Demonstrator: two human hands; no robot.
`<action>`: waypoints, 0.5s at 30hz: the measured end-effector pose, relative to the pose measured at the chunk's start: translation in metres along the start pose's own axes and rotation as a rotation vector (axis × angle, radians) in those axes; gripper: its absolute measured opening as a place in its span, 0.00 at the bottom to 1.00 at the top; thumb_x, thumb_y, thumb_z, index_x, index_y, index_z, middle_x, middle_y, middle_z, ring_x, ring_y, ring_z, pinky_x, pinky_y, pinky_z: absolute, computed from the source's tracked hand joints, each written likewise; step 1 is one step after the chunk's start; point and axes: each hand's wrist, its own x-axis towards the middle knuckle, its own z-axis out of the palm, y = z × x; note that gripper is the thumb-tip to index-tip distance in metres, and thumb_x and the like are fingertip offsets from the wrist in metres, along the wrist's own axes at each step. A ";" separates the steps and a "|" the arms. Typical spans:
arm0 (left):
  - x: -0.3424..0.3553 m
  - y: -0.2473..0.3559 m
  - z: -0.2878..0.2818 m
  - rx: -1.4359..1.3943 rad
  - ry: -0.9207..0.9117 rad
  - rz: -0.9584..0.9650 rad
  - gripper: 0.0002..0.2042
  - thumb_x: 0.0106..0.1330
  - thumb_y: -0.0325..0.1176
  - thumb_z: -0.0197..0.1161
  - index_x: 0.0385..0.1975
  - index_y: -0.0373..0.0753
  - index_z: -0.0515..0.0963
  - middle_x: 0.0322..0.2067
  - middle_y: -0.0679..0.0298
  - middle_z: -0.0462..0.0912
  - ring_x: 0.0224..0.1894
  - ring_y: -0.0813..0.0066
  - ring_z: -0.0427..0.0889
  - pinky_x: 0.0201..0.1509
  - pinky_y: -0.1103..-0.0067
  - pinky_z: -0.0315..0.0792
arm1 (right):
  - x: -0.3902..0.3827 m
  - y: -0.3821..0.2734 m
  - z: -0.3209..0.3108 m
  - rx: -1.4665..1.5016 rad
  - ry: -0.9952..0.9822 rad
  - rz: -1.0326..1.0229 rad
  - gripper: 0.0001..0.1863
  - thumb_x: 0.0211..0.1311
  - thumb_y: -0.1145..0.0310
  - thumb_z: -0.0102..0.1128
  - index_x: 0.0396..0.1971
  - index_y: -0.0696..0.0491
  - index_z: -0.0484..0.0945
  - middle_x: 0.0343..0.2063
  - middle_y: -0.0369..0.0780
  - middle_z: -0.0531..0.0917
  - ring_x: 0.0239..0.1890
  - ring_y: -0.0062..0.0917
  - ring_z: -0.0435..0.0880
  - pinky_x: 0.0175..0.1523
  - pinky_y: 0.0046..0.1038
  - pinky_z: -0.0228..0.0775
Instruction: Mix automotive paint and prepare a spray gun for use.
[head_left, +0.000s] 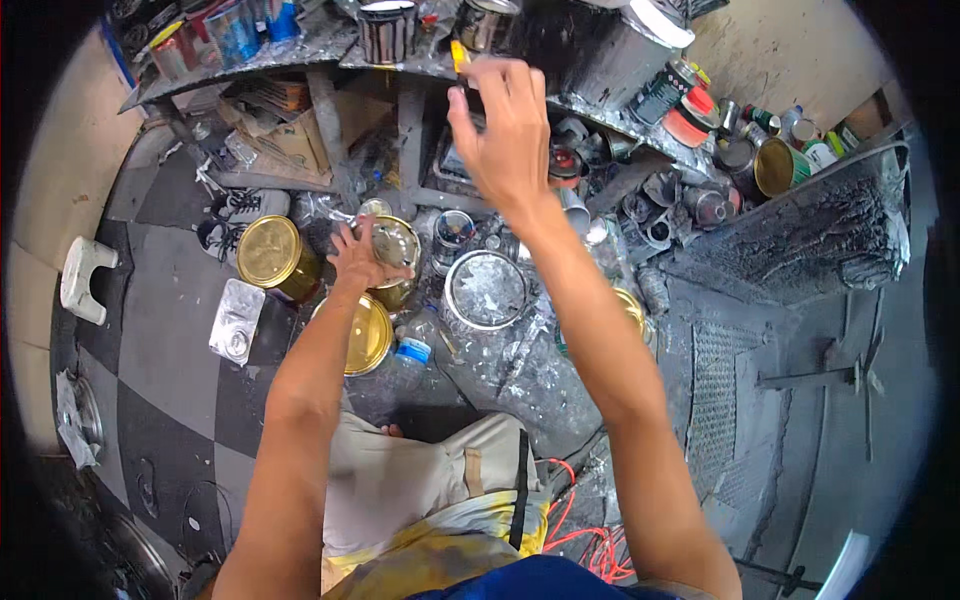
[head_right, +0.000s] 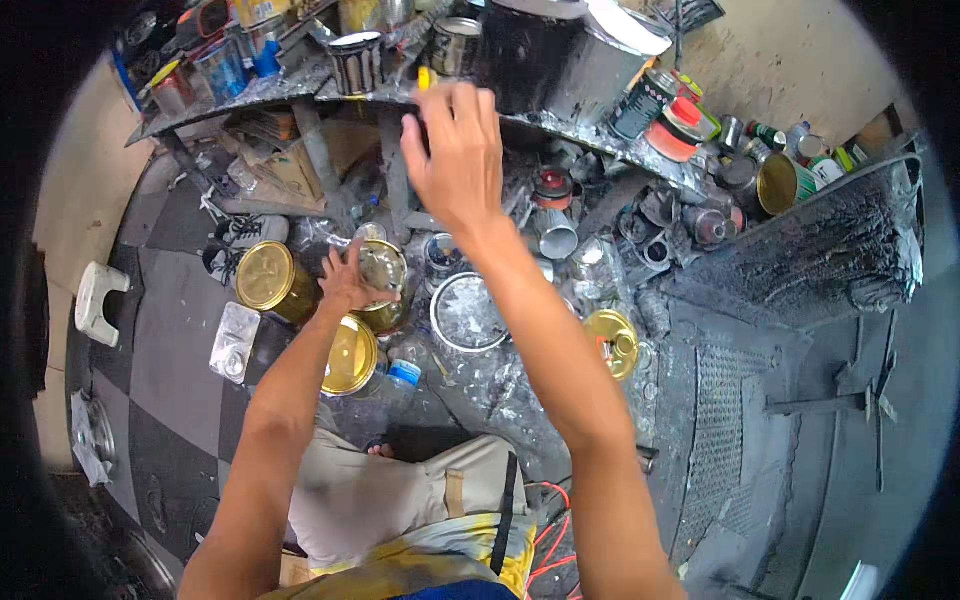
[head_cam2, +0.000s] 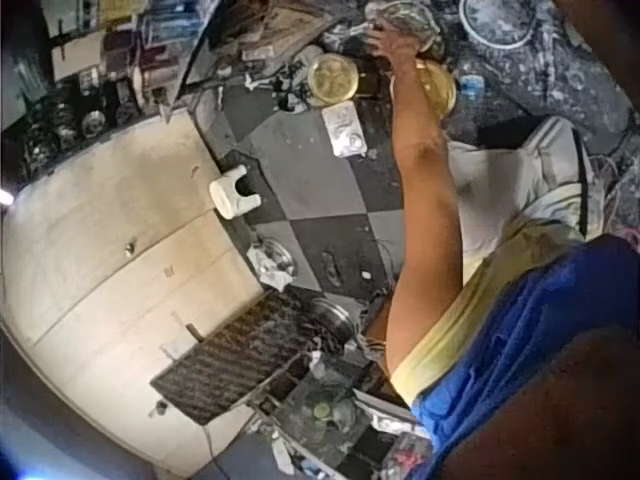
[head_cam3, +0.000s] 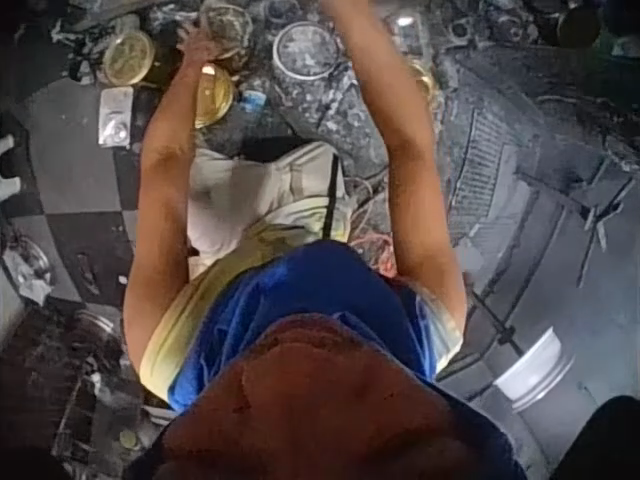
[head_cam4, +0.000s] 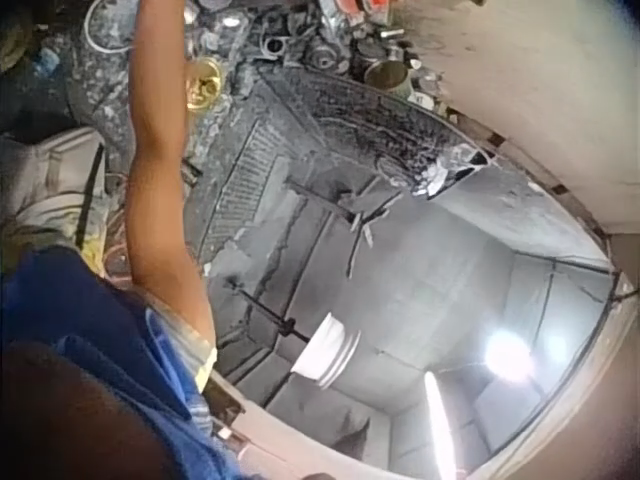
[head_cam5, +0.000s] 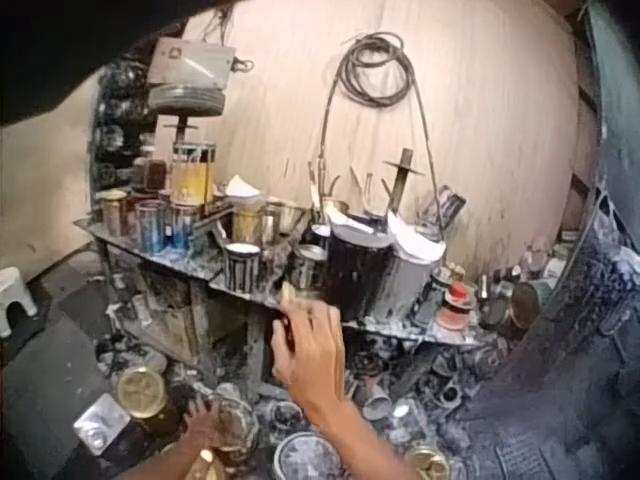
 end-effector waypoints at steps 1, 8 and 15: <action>0.000 0.005 -0.004 0.106 -0.004 -0.014 0.73 0.29 0.65 0.85 0.80 0.63 0.43 0.78 0.43 0.41 0.79 0.37 0.42 0.76 0.40 0.52 | -0.013 -0.008 -0.008 0.036 -0.002 -0.018 0.10 0.57 0.74 0.67 0.39 0.56 0.81 0.41 0.44 0.79 0.45 0.42 0.77 0.49 0.41 0.70; 0.017 0.029 0.005 0.213 -0.114 -0.038 0.75 0.26 0.69 0.84 0.80 0.66 0.41 0.78 0.44 0.40 0.78 0.35 0.45 0.74 0.39 0.53 | -0.226 -0.029 -0.105 0.002 -0.391 0.467 0.09 0.54 0.80 0.67 0.35 0.58 0.80 0.39 0.47 0.78 0.43 0.45 0.76 0.48 0.42 0.70; 0.041 0.027 0.004 0.203 -0.061 -0.053 0.71 0.27 0.66 0.84 0.78 0.67 0.48 0.72 0.44 0.56 0.73 0.39 0.59 0.69 0.44 0.62 | -0.450 -0.149 -0.214 0.010 -0.769 1.001 0.10 0.58 0.76 0.63 0.40 0.56 0.80 0.37 0.49 0.77 0.41 0.49 0.76 0.46 0.45 0.68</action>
